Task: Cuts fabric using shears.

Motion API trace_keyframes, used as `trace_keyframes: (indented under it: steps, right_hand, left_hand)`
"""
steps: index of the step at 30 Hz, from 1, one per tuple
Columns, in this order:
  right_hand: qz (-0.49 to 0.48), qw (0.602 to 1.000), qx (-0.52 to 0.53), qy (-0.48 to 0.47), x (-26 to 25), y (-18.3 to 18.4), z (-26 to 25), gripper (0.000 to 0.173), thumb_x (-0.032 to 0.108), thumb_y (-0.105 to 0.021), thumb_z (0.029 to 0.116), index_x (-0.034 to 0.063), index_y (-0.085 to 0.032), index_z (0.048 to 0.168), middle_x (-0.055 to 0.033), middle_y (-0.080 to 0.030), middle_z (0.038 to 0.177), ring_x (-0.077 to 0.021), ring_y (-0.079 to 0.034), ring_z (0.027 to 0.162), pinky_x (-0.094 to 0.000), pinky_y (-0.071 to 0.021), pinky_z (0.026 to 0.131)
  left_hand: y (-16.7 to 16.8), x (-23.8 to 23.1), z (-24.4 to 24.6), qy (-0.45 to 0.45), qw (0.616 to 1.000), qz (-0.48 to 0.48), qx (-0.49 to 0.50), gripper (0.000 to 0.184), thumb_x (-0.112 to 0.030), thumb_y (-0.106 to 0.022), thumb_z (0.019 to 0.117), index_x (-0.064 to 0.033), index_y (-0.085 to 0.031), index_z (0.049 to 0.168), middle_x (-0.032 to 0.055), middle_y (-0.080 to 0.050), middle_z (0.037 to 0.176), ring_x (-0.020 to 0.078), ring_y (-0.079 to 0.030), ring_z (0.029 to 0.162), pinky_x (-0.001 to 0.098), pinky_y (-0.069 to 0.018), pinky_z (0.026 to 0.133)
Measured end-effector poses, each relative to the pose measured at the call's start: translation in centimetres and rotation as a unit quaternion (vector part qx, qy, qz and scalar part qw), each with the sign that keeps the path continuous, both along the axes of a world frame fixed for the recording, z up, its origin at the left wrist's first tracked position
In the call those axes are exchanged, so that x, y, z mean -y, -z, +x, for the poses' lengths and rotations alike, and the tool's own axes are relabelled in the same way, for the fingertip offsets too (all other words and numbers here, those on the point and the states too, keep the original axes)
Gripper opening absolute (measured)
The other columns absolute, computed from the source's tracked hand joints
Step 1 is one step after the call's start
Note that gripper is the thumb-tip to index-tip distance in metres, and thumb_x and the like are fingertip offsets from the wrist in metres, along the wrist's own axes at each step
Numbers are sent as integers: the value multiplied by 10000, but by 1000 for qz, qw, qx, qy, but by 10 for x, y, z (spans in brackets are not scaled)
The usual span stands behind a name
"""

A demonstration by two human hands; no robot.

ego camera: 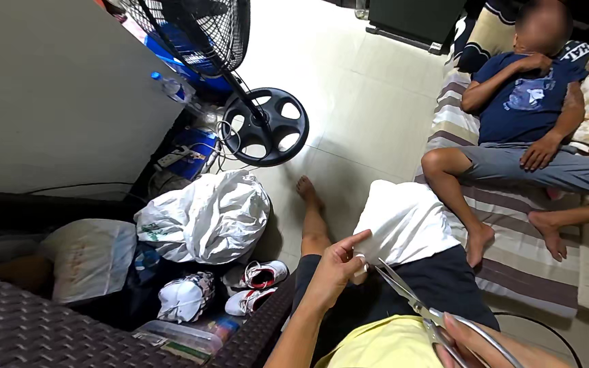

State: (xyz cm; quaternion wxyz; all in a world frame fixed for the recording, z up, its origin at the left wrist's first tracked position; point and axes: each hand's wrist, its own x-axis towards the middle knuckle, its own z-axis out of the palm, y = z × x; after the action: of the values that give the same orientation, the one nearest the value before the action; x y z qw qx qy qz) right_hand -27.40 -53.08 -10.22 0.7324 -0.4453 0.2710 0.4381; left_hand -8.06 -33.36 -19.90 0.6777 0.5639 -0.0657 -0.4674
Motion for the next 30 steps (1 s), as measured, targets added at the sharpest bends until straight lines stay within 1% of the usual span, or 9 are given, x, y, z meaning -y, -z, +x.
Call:
trace_keyframes:
  steps: [2,4,7,9,13,16,20,27,30]
  right_hand:
    - [0,1000,1,-8,-1,1,1,659,803,-345,928,186,-576,905,79,-574,691,-37,-589,590,-192,-507,543]
    - [1,1000,11,-15,-1,1,2,678,824,-350,912,187,-584,903,84,-572,692,-32,-587,597,-189,-507,555]
    - [-1,999,25,-21,-3,-2,5,689,832,-347,903,186,-586,909,90,-567,694,-24,-583,602,-178,-500,564]
    - [5,999,35,-17,-6,-3,9,696,843,-355,897,186,-582,923,91,-560,697,-17,-574,602,-168,-490,561]
    - [15,998,54,3,-18,2,19,697,847,-371,891,182,-579,922,89,-556,693,-13,-565,592,-161,-480,547]
    - [-3,998,63,25,-30,7,25,664,787,-334,947,169,-576,935,85,-552,698,-16,-566,596,-167,-485,550]
    - [-21,996,51,73,-44,12,30,589,704,-310,1000,177,-557,911,88,-537,667,-18,-552,573,-176,-478,539]
    - [-47,992,38,110,-57,18,32,571,683,-331,1008,169,-541,875,88,-514,637,-15,-520,525,-171,-457,506]
    - [-59,992,36,108,-58,16,33,550,658,-341,1017,165,-538,872,92,-501,626,-11,-507,519,-168,-444,501]
  left_hand:
    - [-3,-2,1,7,999,-37,-13,654,126,-535,865,43,-415,1502,99,-598,1399,111,-674,1073,288,-568,918]
    - [-8,-6,2,16,996,-78,-39,776,119,-547,836,27,-289,1562,72,-496,1512,89,-667,1074,276,-574,883]
    - [-13,-7,0,1,989,-132,-65,881,119,-600,808,38,-184,1580,52,-420,1568,50,-676,934,245,-580,765]
    - [-17,-7,-4,-19,986,-151,-73,902,117,-615,813,42,-153,1583,45,-411,1574,46,-680,909,240,-584,744]
    - [-25,-5,-16,-63,984,-144,-82,906,135,-617,803,41,-166,1583,48,-472,1524,61,-686,887,247,-589,753]
    - [-26,-3,-25,-92,983,-137,-80,888,144,-604,809,53,-173,1580,70,-470,1519,59,-683,871,236,-583,745]
    - [-26,0,-34,-111,984,-122,-69,888,117,-586,822,46,-149,1592,81,-515,1465,75,-688,910,256,-589,798]
    - [-26,1,-40,-133,982,-113,-75,882,125,-565,827,43,-142,1597,97,-470,1514,82,-679,999,253,-573,858]
    - [-26,0,-39,-135,981,-112,-78,871,131,-564,830,44,-155,1594,95,-518,1458,85,-684,958,258,-581,836]
